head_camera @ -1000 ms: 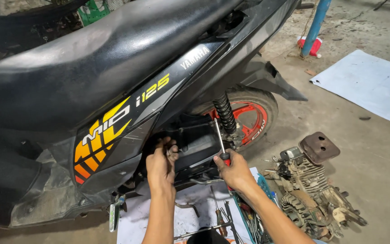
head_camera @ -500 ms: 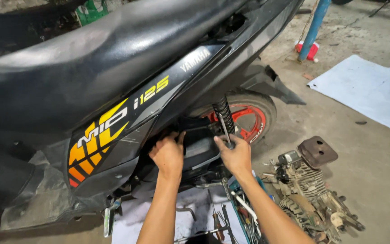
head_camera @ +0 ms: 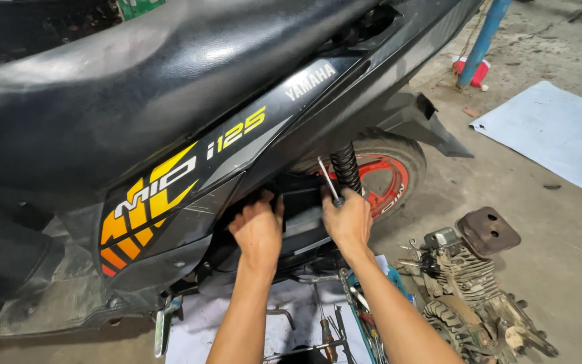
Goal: Removing the air filter cover and air filter from a motorcycle using a screwdriver
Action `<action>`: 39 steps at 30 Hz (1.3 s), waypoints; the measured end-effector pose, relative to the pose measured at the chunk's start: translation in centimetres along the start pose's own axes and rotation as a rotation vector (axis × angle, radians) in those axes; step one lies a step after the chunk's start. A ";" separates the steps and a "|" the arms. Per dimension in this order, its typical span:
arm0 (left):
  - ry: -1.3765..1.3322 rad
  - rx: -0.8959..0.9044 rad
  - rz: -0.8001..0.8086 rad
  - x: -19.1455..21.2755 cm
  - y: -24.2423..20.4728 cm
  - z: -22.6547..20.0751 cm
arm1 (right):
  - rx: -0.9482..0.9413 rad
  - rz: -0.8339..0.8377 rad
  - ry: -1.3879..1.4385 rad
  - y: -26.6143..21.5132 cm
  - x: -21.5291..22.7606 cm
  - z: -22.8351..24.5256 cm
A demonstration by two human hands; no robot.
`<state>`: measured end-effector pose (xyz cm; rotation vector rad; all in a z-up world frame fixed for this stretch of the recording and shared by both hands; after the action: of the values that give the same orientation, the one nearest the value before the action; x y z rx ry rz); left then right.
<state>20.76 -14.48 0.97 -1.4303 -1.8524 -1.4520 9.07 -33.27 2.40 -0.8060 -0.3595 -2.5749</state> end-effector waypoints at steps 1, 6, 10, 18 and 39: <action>-0.001 0.000 0.003 0.7 -0.2 -0.2 | -0.002 0.000 -0.003 -0.2 0.5 0.5; 0.002 -0.119 -0.188 1.9 -0.8 -0.8 | 0.033 -0.008 -0.001 -0.6 0.6 0.6; 0.001 -0.093 -0.203 1.3 -0.5 -0.1 | 0.027 0.005 -0.002 0.2 -0.3 0.0; 0.014 -0.100 -0.196 0.1 -0.5 0.4 | 0.036 -0.011 0.069 -1.8 1.7 1.7; -0.076 -0.126 -0.220 2.9 -1.4 -0.7 | 0.066 -0.001 0.207 -6.8 4.9 -0.1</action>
<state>18.18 -13.66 2.82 -1.3923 -2.0522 -1.6656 2.21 -28.86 4.43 -0.5106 -0.3794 -2.6023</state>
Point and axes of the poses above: each hand's wrist, its own y-axis towards the middle knuckle, its own x-axis out of the back of the hand, z = x × y, the point moved 7 cm from there along y, towards the middle knuckle, and after that the axes turned 9 degrees about -z, right-handed, at the moved point
